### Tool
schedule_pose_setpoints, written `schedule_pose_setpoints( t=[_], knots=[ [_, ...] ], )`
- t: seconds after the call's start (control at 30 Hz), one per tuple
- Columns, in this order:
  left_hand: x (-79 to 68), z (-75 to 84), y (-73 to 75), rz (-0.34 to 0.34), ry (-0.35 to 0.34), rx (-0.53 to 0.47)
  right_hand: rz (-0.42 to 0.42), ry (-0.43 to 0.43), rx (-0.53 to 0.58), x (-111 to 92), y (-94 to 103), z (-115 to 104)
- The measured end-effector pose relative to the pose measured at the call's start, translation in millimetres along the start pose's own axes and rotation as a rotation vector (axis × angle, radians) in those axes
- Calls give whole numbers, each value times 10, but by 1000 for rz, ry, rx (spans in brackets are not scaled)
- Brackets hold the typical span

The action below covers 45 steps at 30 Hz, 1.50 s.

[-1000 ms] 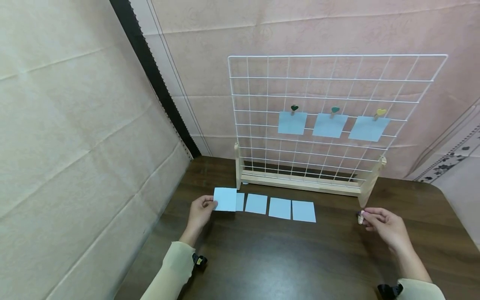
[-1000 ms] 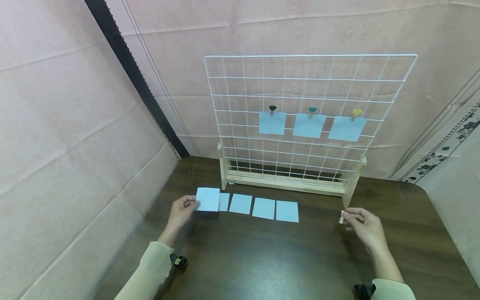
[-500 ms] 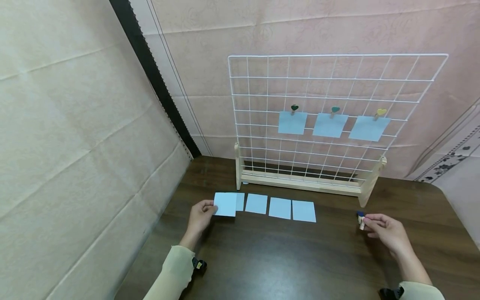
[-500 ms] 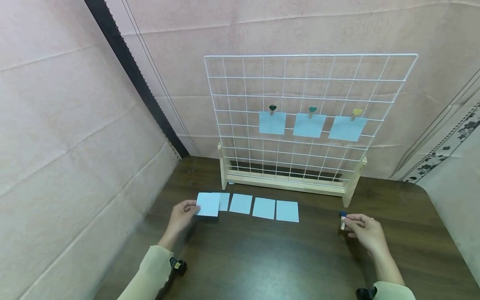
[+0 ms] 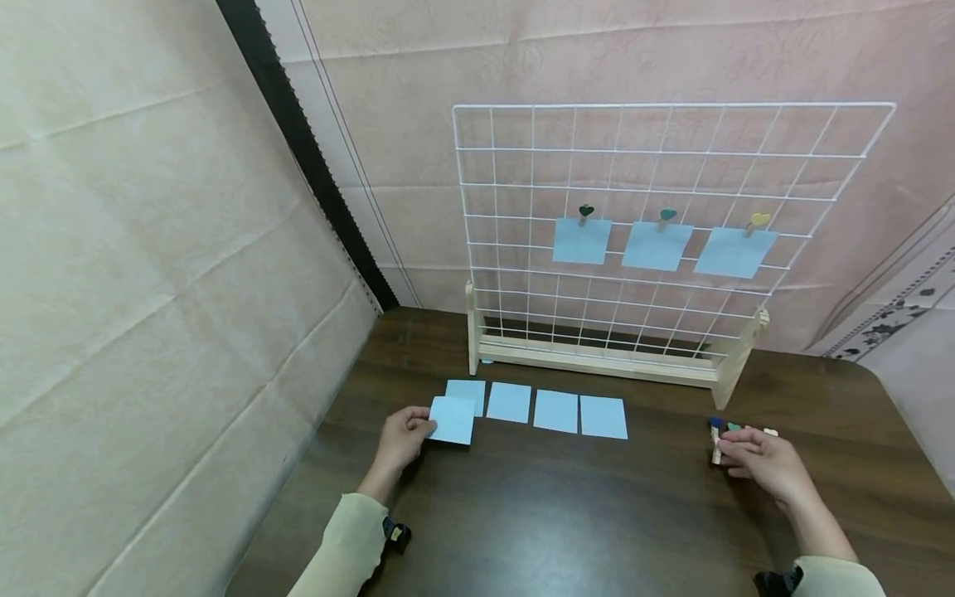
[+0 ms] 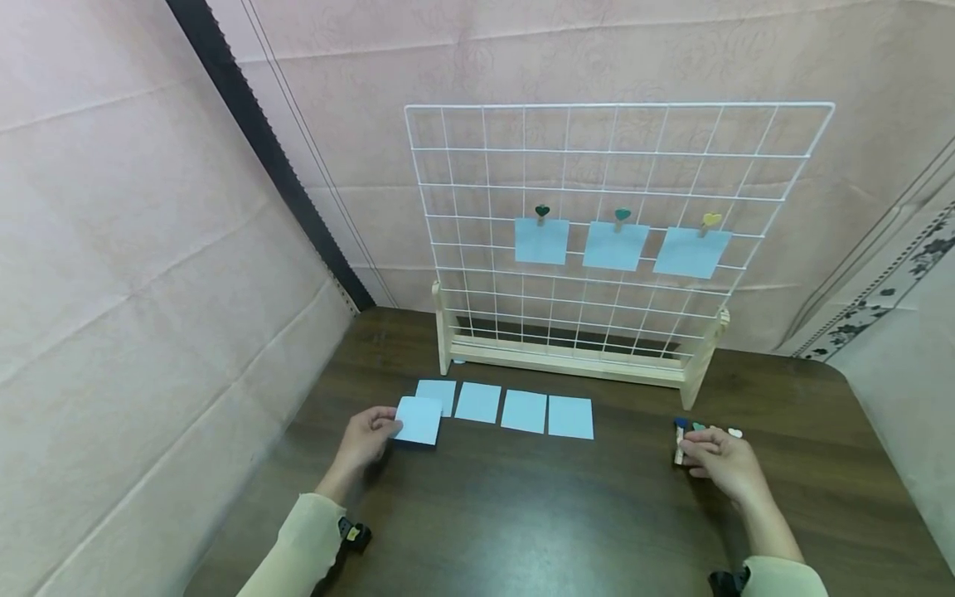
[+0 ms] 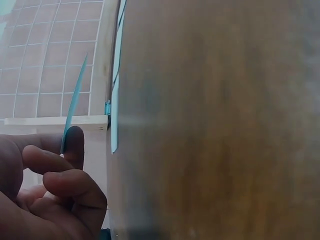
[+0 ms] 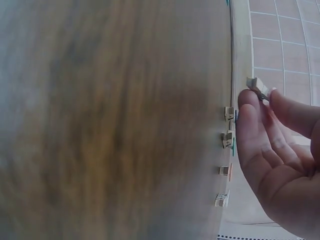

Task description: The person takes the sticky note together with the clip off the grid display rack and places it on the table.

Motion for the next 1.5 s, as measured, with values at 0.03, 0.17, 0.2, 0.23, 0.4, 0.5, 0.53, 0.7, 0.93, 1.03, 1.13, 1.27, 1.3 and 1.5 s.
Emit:
schedule_pose_setpoints(
  t=[0.03,0.17,0.2,0.23,0.4,0.5,0.53,0.7,0.93,1.03,1.13,1.27,1.3,1.5],
  knots=[
    [-1,-13,-6,-8,4,3,-10,-13,-3,6,-2,3],
    [4,-51,-27,-37,11,13,-39,-45,-19,43,6,7],
    [6,-58,-29,-43,12,14,-46,-48,-21,52,8,7],
    [8,-62,-30,-47,12,15,-50,-49,-23,61,11,7],
    [18,-81,-23,-53,24,16,-48,-51,-45,94,41,19],
    [22,-93,-12,-45,35,15,-45,-52,-60,113,49,26],
    [21,-96,-8,-42,38,14,-45,-51,-62,116,48,28],
    [21,-121,-3,-38,45,20,-45,-43,-66,118,53,49],
    [-21,-131,-10,-54,56,69,-52,-43,-100,133,54,75],
    [-34,-124,-23,-65,44,93,-61,-36,-116,149,50,72],
    [-42,-120,-35,-76,20,128,-69,-30,-130,153,44,72],
    [-46,-109,-56,-89,-22,186,-72,-32,-141,144,40,71],
    [-45,-107,-61,-93,-29,196,-75,-30,-147,143,40,64],
    [-30,-116,-75,-108,-40,244,-74,-39,-152,158,41,54]
  ],
)
Point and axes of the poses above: each hand's wrist, its own x-axis towards the middle knuckle, its own y-axis out of the back of the hand, z = x × y, the point moved 8 cm from there along x, towards the middle knuckle, and after that the axes turned 9 degrees about y, right-handed, at the moved point
